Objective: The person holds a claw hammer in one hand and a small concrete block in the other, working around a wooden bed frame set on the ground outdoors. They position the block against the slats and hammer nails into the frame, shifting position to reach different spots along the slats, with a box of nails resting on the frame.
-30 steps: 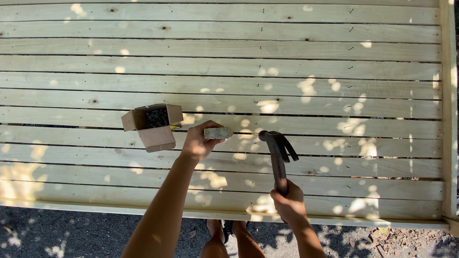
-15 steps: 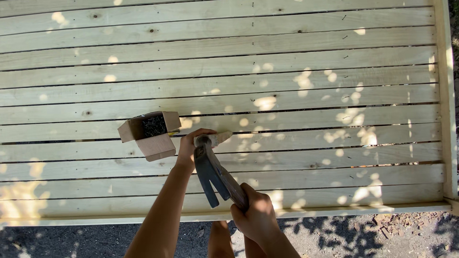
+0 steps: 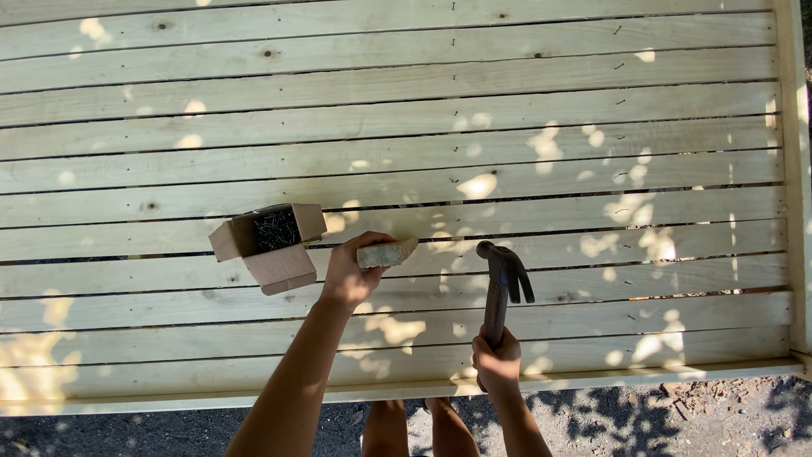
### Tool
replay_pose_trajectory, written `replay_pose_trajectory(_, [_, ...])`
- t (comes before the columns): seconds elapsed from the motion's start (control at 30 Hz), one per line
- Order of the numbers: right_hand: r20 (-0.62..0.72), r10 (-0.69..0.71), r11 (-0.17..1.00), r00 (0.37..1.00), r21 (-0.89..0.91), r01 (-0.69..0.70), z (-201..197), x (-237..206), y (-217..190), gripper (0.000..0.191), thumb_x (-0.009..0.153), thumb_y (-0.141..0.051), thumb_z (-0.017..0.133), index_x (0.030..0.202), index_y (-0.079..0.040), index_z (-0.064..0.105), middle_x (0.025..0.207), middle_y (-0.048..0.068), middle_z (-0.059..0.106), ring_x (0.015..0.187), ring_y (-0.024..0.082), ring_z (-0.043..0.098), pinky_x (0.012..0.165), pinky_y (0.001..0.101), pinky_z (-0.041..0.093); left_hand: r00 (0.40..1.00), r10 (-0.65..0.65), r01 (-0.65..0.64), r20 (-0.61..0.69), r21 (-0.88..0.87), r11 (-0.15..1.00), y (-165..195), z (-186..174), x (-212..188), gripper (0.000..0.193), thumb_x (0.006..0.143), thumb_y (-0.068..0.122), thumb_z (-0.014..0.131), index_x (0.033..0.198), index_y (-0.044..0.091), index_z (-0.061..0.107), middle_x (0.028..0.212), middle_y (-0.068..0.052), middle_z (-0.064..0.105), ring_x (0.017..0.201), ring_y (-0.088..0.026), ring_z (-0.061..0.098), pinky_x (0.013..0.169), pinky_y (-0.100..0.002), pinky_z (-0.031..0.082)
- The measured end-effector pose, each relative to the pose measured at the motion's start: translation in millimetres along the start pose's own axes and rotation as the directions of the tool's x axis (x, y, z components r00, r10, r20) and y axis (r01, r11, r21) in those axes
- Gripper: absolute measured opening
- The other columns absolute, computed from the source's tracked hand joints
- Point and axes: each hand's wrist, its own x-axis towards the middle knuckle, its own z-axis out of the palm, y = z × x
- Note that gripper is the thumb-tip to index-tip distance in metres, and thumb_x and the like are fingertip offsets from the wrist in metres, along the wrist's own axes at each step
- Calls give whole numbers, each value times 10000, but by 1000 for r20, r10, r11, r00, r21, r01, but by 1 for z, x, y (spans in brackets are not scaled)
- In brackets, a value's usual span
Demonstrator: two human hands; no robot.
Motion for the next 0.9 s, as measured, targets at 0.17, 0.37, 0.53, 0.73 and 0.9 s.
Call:
replay_pose_trajectory(0.17, [-1, -142, 895, 990, -426, 128, 16, 3, 0, 76, 807, -65, 653, 777, -8, 612, 574, 69, 570, 518, 148, 520, 499, 322, 449, 982, 184, -128, -51, 540, 832, 15, 19, 4, 329, 777, 8, 809, 1083, 87, 719, 991, -60, 779, 847, -147, 744, 746, -267, 600])
replay_pose_trajectory(0.37, [25, -302, 853, 953, -439, 282, 2, -2, -48, 47, 795, -35, 667, 823, -18, 633, 605, 42, 584, 544, 135, 533, 558, 285, 470, 989, 151, -121, -10, 547, 829, 42, 24, 5, 279, 852, 6, 760, 1108, 108, 715, 991, -54, 796, 891, -148, 783, 755, -274, 623])
replay_pose_trajectory(0.53, [173, -563, 826, 808, 125, 549, -14, 7, -50, 130, 793, 39, 601, 905, -24, 584, 823, -4, 598, 716, 114, 569, 653, 272, 524, 994, 97, -61, -41, 522, 851, 45, 26, 2, 264, 852, -3, 745, 1097, 92, 717, 1012, -56, 795, 916, -152, 785, 800, -265, 639])
replay_pose_trajectory(0.73, [-49, 36, 810, 998, -583, -58, 27, 8, -9, 105, 831, -95, 660, 790, -2, 630, 630, 84, 624, 603, 185, 603, 600, 322, 499, 992, 124, -89, -31, 522, 848, 43, 24, 5, 299, 841, -25, 739, 1116, 91, 718, 1004, -57, 800, 928, -148, 783, 807, -266, 630])
replay_pose_trajectory(0.9, [-64, -192, 905, 979, -396, 152, 5, 16, -45, 87, 789, -76, 637, 805, 9, 625, 631, 88, 593, 568, 161, 537, 536, 320, 453, 996, 72, -37, -50, 500, 865, 44, 23, 6, 276, 857, -15, 734, 1112, 91, 715, 979, -53, 809, 906, -142, 795, 755, -264, 623])
